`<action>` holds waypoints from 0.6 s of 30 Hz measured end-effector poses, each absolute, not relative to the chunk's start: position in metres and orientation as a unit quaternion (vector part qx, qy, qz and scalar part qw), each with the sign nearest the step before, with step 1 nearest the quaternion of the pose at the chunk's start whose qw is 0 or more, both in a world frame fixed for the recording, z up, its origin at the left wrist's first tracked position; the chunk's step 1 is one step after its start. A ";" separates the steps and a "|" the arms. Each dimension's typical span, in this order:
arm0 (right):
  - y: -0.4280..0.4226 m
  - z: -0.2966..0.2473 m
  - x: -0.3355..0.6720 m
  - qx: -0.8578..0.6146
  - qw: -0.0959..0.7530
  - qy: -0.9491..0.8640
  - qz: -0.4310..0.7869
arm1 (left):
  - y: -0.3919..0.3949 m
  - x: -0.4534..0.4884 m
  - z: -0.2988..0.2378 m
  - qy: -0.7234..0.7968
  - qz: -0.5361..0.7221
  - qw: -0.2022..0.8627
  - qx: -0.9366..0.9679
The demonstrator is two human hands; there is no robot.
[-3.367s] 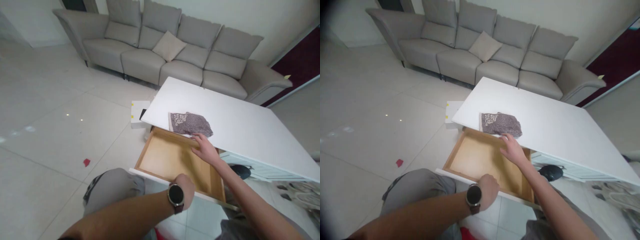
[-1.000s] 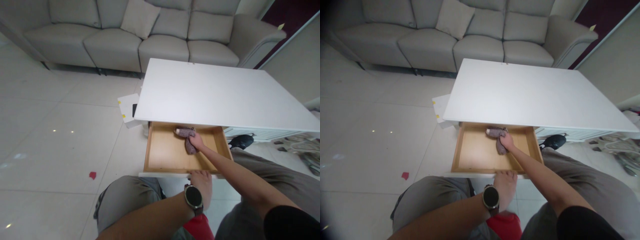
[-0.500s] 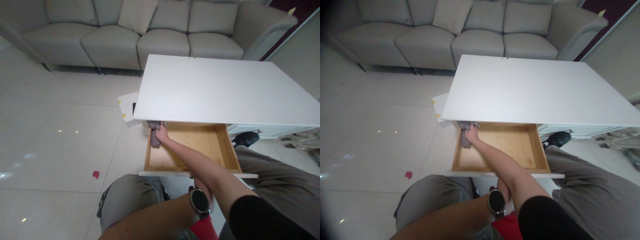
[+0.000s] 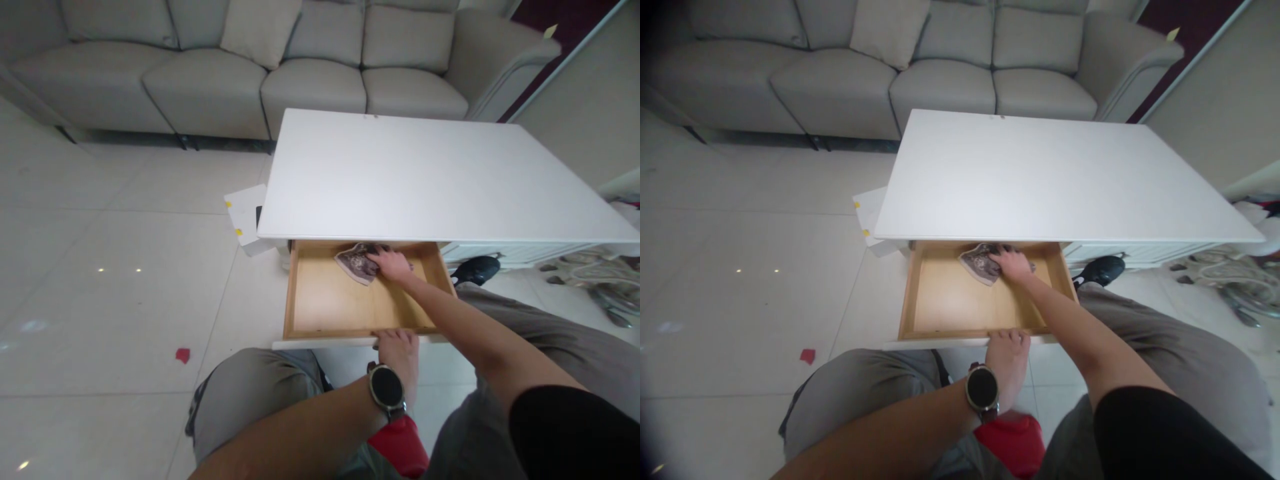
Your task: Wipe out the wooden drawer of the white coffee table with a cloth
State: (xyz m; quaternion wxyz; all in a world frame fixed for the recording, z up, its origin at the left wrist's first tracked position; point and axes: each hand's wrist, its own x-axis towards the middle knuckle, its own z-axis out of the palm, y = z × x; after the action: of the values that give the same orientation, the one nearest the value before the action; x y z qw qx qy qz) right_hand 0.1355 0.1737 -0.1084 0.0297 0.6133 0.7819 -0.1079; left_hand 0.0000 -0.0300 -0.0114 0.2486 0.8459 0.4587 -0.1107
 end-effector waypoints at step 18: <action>0.154 -0.158 0.195 0.874 -0.391 0.267 -0.106 | -0.027 -0.001 -0.001 0.433 -0.154 0.223 0.860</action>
State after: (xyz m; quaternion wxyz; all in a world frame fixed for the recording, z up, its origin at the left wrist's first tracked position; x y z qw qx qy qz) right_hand 0.1953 0.1544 -0.1579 -0.3908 0.8744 0.2672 -0.1059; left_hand -0.0008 -0.0272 -0.0013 0.2227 0.8598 0.4330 -0.1542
